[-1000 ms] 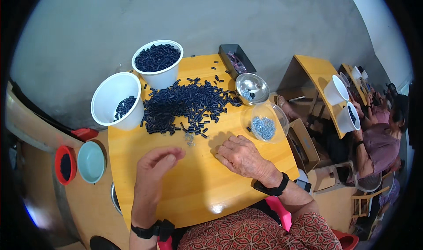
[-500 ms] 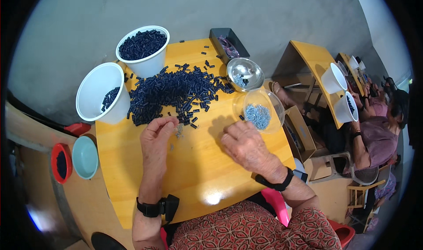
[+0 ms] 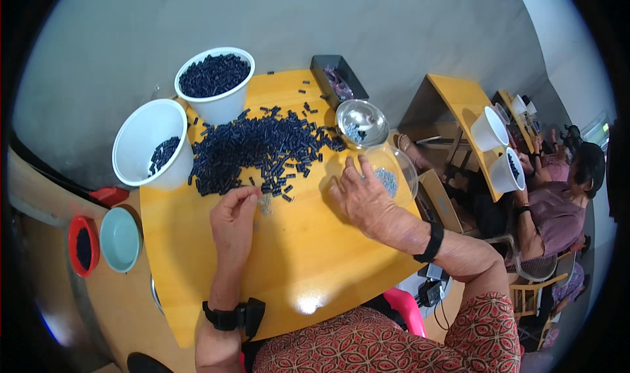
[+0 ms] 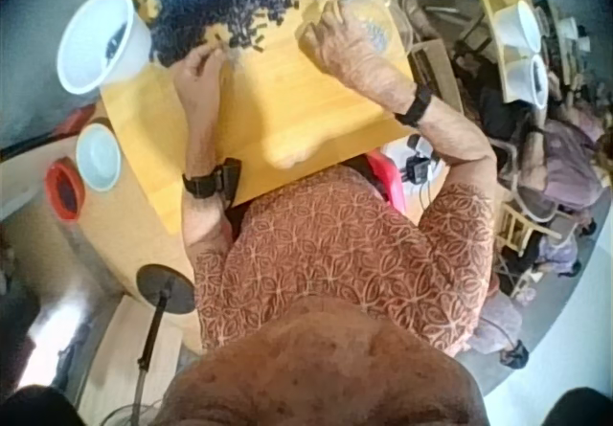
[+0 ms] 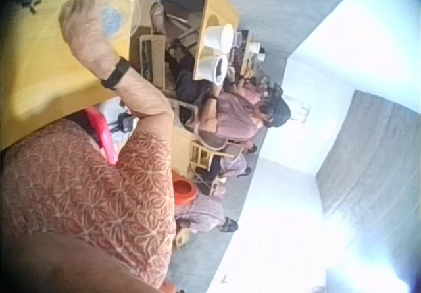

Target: Manually assembling small blue and black plastic or rubber components at a workstation.

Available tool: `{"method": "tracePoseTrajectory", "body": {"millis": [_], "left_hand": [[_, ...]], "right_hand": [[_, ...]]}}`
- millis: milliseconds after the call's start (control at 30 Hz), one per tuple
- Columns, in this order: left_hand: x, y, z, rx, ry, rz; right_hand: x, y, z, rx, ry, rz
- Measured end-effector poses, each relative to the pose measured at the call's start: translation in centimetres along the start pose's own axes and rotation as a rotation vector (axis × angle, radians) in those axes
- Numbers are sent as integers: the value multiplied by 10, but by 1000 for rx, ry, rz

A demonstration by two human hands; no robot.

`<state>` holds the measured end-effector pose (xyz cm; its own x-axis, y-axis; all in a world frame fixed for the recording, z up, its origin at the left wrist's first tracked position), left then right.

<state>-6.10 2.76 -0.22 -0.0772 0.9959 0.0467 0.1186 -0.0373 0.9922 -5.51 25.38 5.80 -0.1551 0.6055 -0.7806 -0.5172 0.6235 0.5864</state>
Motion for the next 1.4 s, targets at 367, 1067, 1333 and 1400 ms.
{"method": "tracePoseTrajectory", "body": {"millis": [367,1067,1333,1400], "left_hand": [[2,-1,-1,-42,9,48],[10,13,19,-236,-251,381],[-9,11,21,-348,-169,519],[-13,6,19,-339,-154,531]], "right_hand": [[24,1,-11,67,1,-101],[-28,-33,-19,173,506,-1738],[-44,-51,-35,97,691,-1456],[-48,-55,-39,65,702,-1401]]}}
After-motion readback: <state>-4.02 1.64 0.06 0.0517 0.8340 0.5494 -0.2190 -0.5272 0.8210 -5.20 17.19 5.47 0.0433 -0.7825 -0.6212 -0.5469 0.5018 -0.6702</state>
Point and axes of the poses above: each hand's wrist, its own z-axis away from the middle knuckle, its own x-axis out of the palm, y = z × x, the point moved 2 cm from there along -z, towards the middle knuckle, and after that the axes turned 3 degrees about x, right-handed, at the moved point
